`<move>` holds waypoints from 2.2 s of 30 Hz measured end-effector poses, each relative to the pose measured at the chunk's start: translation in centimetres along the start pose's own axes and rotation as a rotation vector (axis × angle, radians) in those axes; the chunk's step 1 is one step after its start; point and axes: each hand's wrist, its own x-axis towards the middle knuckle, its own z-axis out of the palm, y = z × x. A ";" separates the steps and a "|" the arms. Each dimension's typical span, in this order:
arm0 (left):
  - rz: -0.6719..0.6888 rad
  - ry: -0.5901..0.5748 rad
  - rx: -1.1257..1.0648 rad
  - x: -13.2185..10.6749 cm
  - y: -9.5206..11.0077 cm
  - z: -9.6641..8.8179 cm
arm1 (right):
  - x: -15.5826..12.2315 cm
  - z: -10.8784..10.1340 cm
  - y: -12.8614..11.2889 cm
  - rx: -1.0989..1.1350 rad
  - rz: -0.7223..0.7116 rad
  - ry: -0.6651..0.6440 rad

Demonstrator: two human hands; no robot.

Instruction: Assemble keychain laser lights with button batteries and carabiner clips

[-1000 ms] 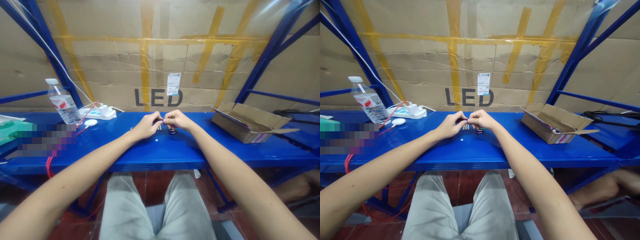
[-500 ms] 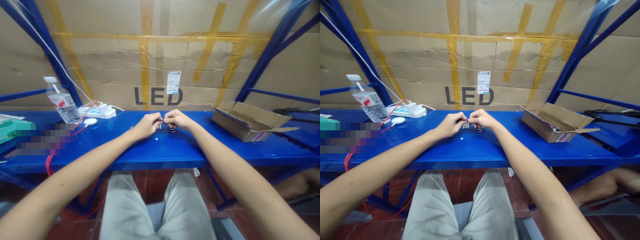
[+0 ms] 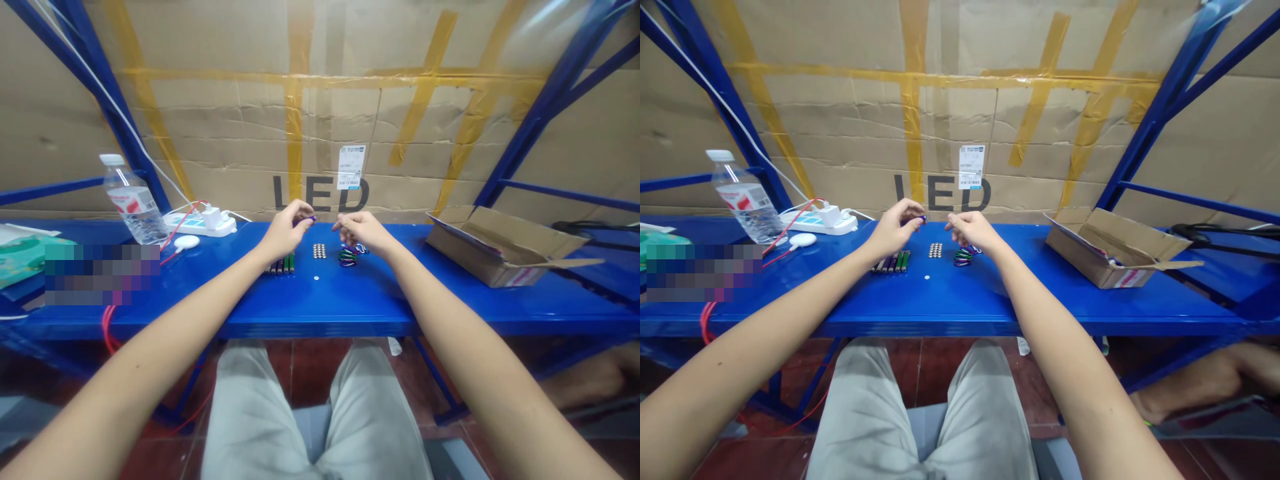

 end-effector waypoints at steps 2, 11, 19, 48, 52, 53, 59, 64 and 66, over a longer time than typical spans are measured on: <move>-0.058 0.059 -0.008 0.2 -1.0 -1.0 | 0.4 -0.5 0.6 -0.122 0.001 0.140; -0.255 0.168 -0.069 0.5 -3.0 -2.2 | 1.2 -2.4 2.3 -0.530 0.107 0.270; -0.260 0.125 -0.081 0.3 -2.1 -2.0 | 1.3 -4.2 3.6 -0.815 0.331 0.212; -0.287 0.056 -0.107 0.0 -2.1 -1.2 | -1.2 -1.9 -0.5 -0.678 0.129 -0.501; -0.296 0.052 -0.130 0.0 -2.4 -1.1 | -1.2 -1.2 -0.8 -0.662 0.084 -0.539; -0.295 0.053 -0.131 0.0 -2.4 -1.1 | -1.3 -1.0 -0.9 -0.618 0.042 -0.545; -0.266 0.074 -0.254 0.0 -1.8 -0.7 | -1.8 -0.1 -1.6 -0.079 -0.058 -0.397; -0.152 -0.067 -0.138 -0.6 -0.1 0.1 | -1.4 0.8 -0.6 0.090 -0.010 -0.276; -0.100 -0.129 -0.067 -0.8 0.3 0.5 | -1.0 1.1 0.0 0.115 0.001 -0.223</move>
